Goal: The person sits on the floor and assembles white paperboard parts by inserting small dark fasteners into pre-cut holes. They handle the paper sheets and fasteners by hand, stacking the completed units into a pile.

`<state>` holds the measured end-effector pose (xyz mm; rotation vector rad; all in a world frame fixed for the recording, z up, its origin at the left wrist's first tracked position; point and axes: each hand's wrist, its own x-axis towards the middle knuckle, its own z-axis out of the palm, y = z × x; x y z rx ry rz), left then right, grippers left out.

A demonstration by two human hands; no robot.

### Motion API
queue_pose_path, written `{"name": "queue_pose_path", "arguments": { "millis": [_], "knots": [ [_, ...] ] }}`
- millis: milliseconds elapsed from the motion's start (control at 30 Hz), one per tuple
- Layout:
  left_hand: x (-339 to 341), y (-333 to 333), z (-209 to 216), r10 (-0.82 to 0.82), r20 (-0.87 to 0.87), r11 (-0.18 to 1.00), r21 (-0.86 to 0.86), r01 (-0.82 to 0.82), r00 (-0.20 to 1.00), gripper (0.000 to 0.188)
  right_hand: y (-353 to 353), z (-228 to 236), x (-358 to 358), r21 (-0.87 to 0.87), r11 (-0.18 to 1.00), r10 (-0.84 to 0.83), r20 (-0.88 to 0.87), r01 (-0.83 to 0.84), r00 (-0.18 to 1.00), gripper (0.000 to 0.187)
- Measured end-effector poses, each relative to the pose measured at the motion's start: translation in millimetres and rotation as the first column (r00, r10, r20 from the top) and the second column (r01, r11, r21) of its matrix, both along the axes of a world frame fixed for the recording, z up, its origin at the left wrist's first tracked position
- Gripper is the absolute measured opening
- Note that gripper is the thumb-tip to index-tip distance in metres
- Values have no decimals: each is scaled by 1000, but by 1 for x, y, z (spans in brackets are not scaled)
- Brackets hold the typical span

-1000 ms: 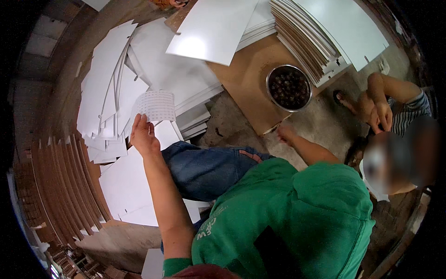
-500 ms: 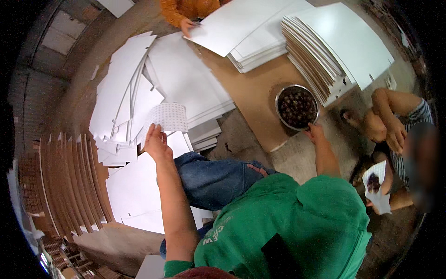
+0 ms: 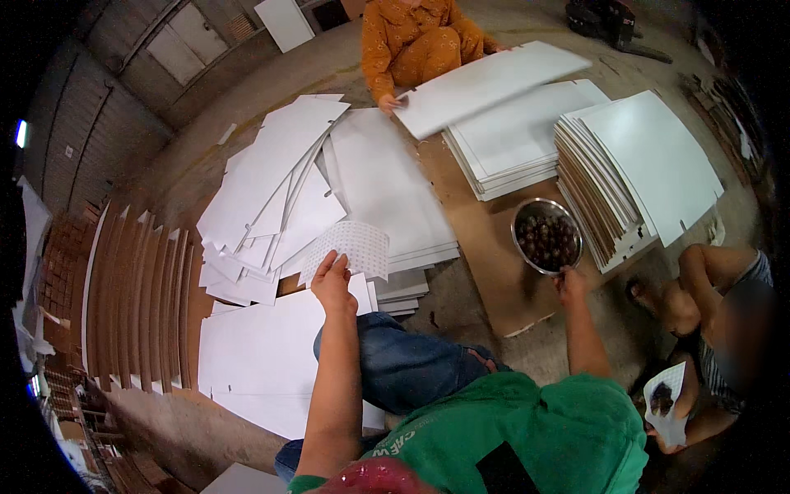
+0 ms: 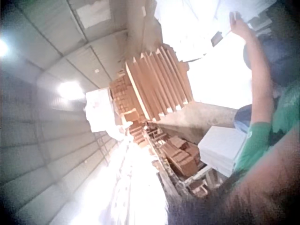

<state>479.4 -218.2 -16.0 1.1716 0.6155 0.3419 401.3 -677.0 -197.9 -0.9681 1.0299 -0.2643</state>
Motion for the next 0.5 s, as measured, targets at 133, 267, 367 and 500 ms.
{"name": "queue_pose_path", "arguments": {
  "millis": [133,267,367,500],
  "knots": [
    [-3,1,2,1,9,1000,-8,-1,1000,32,22,40,41,-27,1000,19,157,-15,987,7],
    [-3,-2,1,0,17,1000,-10,1,1000,32,15,58,87,-55,996,74,191,-65,979,7],
    [-4,-2,6,0,14,1000,-10,0,1000,32,28,66,123,-37,998,-51,159,58,986,10],
    [-6,-2,10,-4,-7,1000,6,4,1000,33,41,78,153,-44,996,-77,23,78,997,14]
  ]
}}
